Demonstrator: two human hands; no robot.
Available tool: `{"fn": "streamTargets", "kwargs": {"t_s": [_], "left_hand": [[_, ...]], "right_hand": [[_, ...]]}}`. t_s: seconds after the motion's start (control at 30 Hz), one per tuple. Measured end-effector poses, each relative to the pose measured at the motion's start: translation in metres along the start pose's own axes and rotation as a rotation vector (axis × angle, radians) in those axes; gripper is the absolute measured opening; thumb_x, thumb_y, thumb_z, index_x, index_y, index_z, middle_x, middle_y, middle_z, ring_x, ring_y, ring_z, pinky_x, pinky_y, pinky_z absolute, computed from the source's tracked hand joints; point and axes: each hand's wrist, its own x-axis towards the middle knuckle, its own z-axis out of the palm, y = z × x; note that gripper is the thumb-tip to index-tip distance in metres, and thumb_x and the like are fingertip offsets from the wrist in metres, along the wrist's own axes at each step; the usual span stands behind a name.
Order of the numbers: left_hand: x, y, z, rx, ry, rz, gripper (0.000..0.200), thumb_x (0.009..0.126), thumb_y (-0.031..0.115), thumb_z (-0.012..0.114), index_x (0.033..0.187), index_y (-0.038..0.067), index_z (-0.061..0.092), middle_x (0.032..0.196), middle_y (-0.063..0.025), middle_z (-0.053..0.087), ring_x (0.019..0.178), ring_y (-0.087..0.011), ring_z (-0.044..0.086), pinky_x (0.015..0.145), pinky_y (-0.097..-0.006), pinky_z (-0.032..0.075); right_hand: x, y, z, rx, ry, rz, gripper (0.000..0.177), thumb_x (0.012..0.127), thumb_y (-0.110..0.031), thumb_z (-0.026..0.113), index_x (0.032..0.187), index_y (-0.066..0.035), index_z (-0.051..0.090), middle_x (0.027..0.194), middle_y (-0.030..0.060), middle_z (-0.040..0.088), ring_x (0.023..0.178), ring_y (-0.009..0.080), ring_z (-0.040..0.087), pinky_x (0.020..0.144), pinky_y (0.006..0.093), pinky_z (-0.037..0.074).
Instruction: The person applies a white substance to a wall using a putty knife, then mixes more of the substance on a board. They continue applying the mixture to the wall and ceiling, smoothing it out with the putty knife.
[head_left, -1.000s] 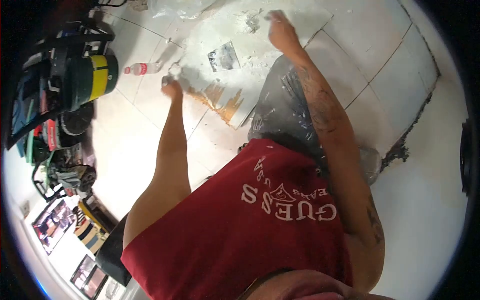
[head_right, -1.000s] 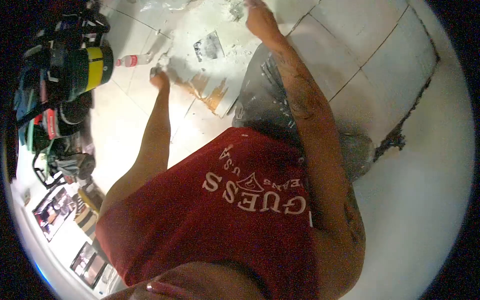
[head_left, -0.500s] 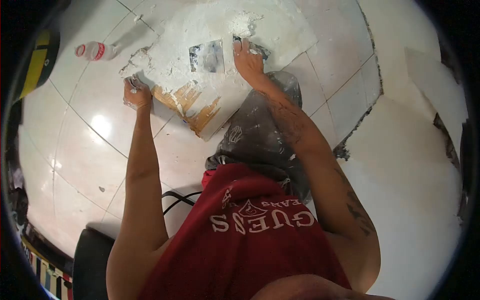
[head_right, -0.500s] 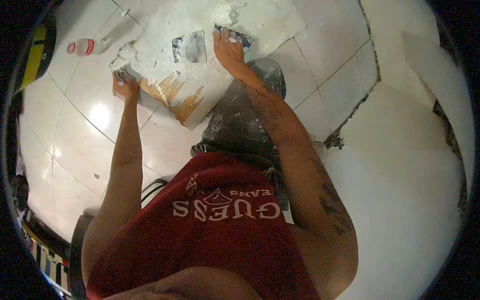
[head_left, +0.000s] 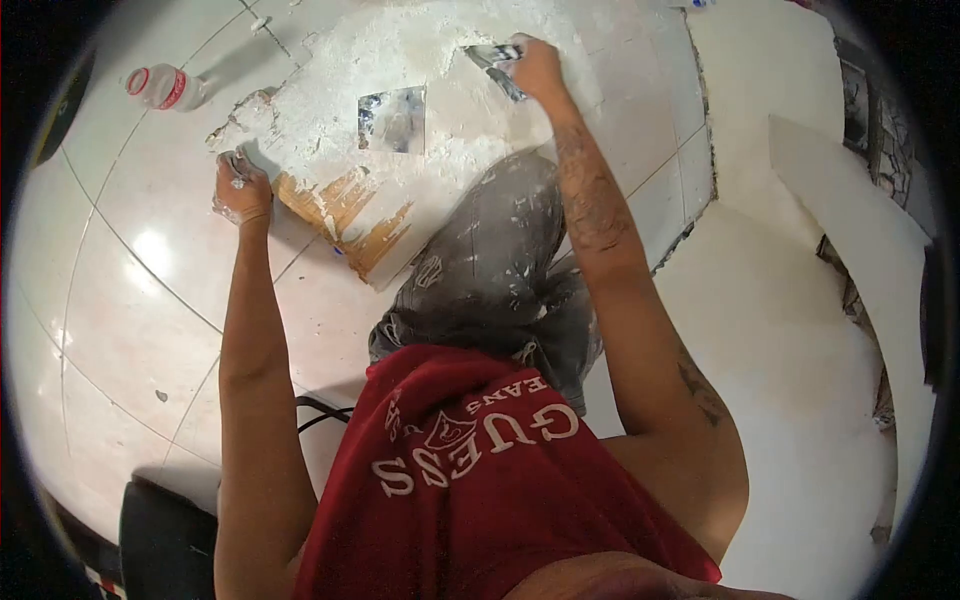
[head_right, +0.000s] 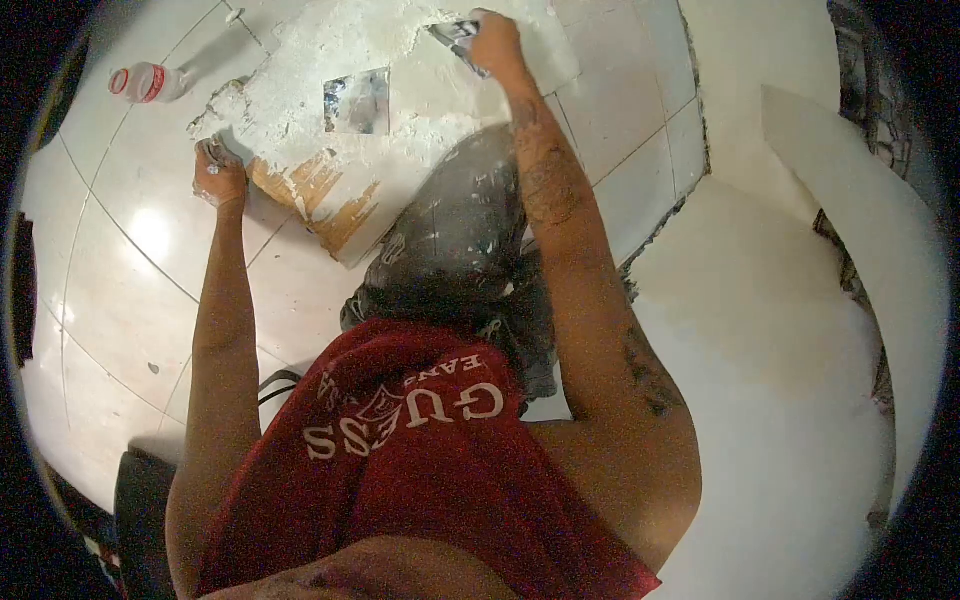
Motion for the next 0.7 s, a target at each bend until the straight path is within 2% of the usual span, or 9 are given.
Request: {"fn": "streamTargets", "kwargs": {"t_s": [0.1,0.2,0.23,0.37,0.47,0.5,0.6,0.67,0.7], "left_hand": [[-0.002,0.012,-0.009,0.041,0.065,0.098,0.022,0.08,0.014,0.05,0.093,-0.003,0.055,0.079,-0.0235,0.058,0.072,-0.0408,0.055,0.064,-0.0447,0.044],[0.001,0.035,-0.023,0.066,-0.043,-0.041,0.026,0.078,0.014,0.051,0.096,-0.004,0.055,0.081,-0.0235,0.058,0.074,-0.0406,0.055,0.067,-0.0444,0.044],[-0.002,0.03,-0.018,0.073,-0.015,-0.027,0.026,0.077,0.014,0.051,0.096,-0.004,0.055,0.081,-0.0236,0.058,0.075,-0.0404,0.055,0.067,-0.0442,0.044],[-0.003,0.021,-0.008,0.023,0.082,0.01,0.028,0.078,0.014,0.052,0.098,-0.004,0.056,0.083,-0.0239,0.059,0.076,-0.0398,0.056,0.068,-0.0428,0.045],[-0.002,0.005,0.001,-0.013,0.158,0.072,0.028,0.078,0.014,0.052,0.099,-0.005,0.056,0.085,-0.0241,0.059,0.077,-0.0395,0.057,0.069,-0.0417,0.046],[-0.002,-0.005,0.009,-0.019,0.191,0.097,0.028,0.078,0.014,0.053,0.099,-0.004,0.056,0.085,-0.0241,0.06,0.077,-0.0394,0.057,0.069,-0.0415,0.046],[-0.003,0.012,-0.008,0.024,0.028,0.012,0.028,0.077,0.013,0.053,0.099,-0.005,0.056,0.084,-0.0236,0.06,0.077,-0.0394,0.057,0.07,-0.0409,0.046],[-0.003,0.018,-0.006,0.008,0.135,0.049,0.028,0.077,0.012,0.053,0.099,-0.004,0.056,0.083,-0.0233,0.059,0.076,-0.0393,0.057,0.071,-0.0405,0.046],[-0.003,0.02,-0.005,-0.001,0.189,0.068,0.027,0.077,0.012,0.053,0.098,-0.004,0.056,0.083,-0.0232,0.059,0.076,-0.0392,0.057,0.071,-0.0404,0.046]], "right_hand": [[0.024,0.037,-0.003,0.218,0.032,0.003,0.036,0.059,-0.024,0.077,0.085,-0.004,0.064,0.076,0.0141,0.065,0.07,0.0281,0.062,0.068,0.034,0.047],[0.034,0.055,0.004,0.173,-0.034,-0.033,0.037,0.06,-0.024,0.077,0.088,-0.004,0.064,0.079,0.0143,0.065,0.072,0.0267,0.062,0.067,0.0329,0.047],[0.031,0.047,-0.008,0.178,-0.105,-0.025,0.038,0.06,-0.024,0.077,0.089,-0.004,0.064,0.08,0.015,0.064,0.073,0.0269,0.062,0.068,0.0331,0.047],[0.016,0.038,-0.028,0.076,-0.019,-0.207,0.034,0.064,-0.023,0.075,0.091,-0.005,0.064,0.081,0.0155,0.064,0.073,0.0282,0.062,0.068,0.0331,0.047],[0.001,0.033,-0.027,0.134,-0.012,-0.15,0.03,0.065,-0.019,0.072,0.091,-0.005,0.064,0.085,0.0158,0.063,0.078,0.0281,0.061,0.071,0.0332,0.047],[-0.001,0.03,-0.026,0.074,-0.006,-0.166,0.028,0.067,-0.017,0.068,0.093,-0.006,0.064,0.089,0.016,0.063,0.082,0.0283,0.061,0.073,0.0339,0.047],[-0.01,0.016,-0.007,-0.112,0.015,-0.192,0.026,0.074,-0.013,0.058,0.1,-0.009,0.062,0.101,0.0168,0.06,0.093,0.0291,0.058,0.079,0.0364,0.046],[-0.021,0.007,0.024,-0.248,0.058,-0.193,0.029,0.077,-0.011,0.05,0.104,-0.009,0.06,0.109,0.0177,0.056,0.1,0.0302,0.055,0.084,0.0389,0.044],[-0.026,0.002,0.035,-0.282,-0.036,-0.173,0.031,0.078,-0.01,0.046,0.106,-0.009,0.059,0.112,0.0182,0.055,0.103,0.0314,0.053,0.086,0.0401,0.043]]}}
